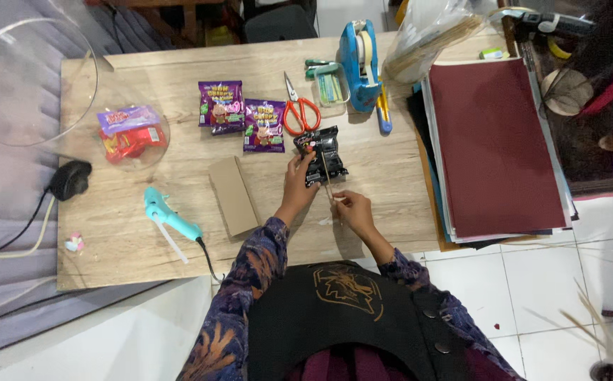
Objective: The person attaches wooden skewers to small snack packets using a hot glue gun and secures them with rubber bands. They repeat this process for several packets and then place the finished skewers into a cardboard box.
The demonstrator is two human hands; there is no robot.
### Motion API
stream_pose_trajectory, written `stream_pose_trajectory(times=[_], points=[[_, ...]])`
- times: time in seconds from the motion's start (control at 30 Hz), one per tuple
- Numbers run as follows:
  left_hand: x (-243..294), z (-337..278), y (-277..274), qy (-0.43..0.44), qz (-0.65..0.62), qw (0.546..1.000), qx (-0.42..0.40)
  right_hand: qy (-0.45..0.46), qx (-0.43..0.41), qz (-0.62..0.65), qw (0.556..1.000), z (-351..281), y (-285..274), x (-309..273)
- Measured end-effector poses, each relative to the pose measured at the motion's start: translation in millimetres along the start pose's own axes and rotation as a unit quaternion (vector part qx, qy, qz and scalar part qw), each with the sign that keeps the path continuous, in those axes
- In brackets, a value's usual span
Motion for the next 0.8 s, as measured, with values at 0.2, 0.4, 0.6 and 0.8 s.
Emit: stream_pose_trajectory(times=[0.2,0.4,0.6,0.8], points=[[29,-11,-8,-0.029,0.038,0.999,0.004,-0.033,0.039,-0.049,0.997,66,-58,-32],[35,41,21,0.022,0.147,0.985,0.084,-0.172,0.226,-0.067,0.957,210,-124,-36],[108,118,51,0.152,0.191,0.97,-0.013,-0.144,0.116,-0.211,0.96,285,-133,-11],[114,164,71,0.084,0.245,0.964,-0.059,-0.02,0.099,-0.124,0.987,299,-122,-10]])
Point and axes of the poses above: each hand's wrist, its own z-axis towards the middle knuckle, its own y-axis out of the palm, x = y × z, the point moved 3 cm from there along z, towards the middle knuckle, and after that the axes turned 6 degrees about -y, right-handed, at the moved point
